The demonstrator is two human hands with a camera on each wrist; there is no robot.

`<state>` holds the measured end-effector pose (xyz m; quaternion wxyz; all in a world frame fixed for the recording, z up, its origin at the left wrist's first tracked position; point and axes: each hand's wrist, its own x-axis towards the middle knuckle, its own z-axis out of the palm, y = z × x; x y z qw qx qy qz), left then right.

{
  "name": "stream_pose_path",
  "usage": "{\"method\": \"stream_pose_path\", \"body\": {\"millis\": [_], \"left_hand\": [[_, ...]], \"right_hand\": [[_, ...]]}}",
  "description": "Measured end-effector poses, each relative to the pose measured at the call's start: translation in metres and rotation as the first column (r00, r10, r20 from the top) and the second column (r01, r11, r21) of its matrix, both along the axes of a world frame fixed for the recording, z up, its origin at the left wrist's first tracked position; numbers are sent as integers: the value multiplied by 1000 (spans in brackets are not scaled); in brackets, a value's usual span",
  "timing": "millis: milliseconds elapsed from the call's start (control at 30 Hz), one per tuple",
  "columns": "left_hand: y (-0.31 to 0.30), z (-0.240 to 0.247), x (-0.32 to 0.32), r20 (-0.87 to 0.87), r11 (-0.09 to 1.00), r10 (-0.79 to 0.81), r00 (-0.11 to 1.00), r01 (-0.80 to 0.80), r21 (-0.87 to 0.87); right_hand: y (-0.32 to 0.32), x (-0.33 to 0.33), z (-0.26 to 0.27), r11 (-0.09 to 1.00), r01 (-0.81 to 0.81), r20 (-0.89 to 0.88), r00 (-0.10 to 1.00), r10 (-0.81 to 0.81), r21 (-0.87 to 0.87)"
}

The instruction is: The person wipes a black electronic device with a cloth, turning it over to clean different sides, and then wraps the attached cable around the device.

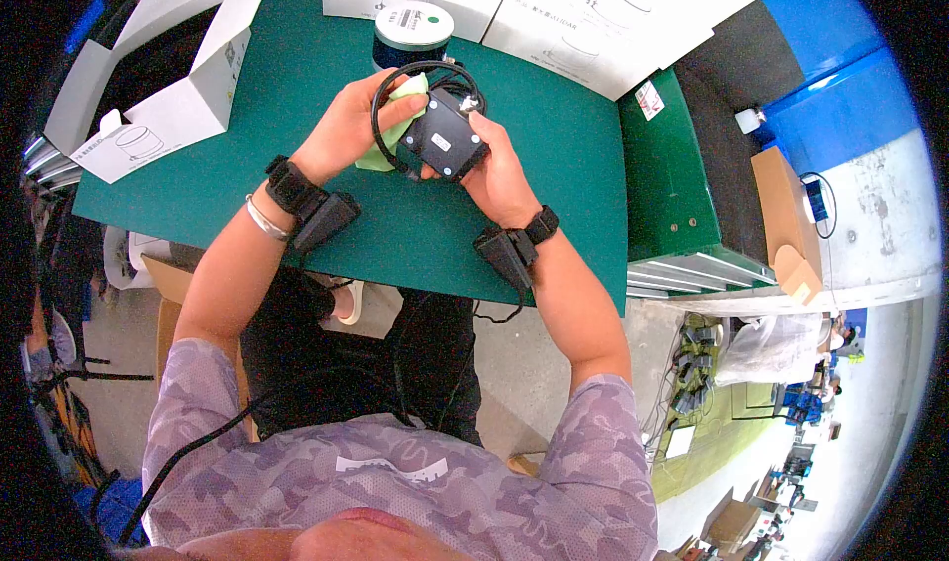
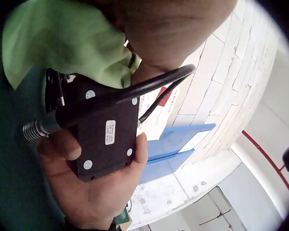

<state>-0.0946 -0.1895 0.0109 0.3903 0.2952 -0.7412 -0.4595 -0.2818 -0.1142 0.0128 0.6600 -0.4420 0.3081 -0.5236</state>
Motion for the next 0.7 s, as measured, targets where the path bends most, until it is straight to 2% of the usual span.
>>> {"method": "stream_pose_path", "body": {"millis": [133, 200, 433, 500, 700], "left_hand": [[0, 1, 0, 9, 1000, 6, 1000, -6, -7], [1, 1, 1, 9, 1000, 3, 1000, -3, -3], [0, -3, 0, 37, 998, 38, 999, -36, -46], [0, -4, 0, 18, 996, 51, 999, -50, -72], [0, -5, 1, 9, 994, 52, 999, -51, -95]], "right_hand": [[1, 1, 1, 999, 24, -1, 1000, -24, 26], [2, 3, 2, 997, 65, -83, 995, -62, 36], [2, 4, 2, 994, 87, -91, 993, -81, 63], [1, 1, -1, 998, 26, -26, 999, -25, 57], [-2, -3, -4, 999, -33, -44, 998, 34, 14]]}}
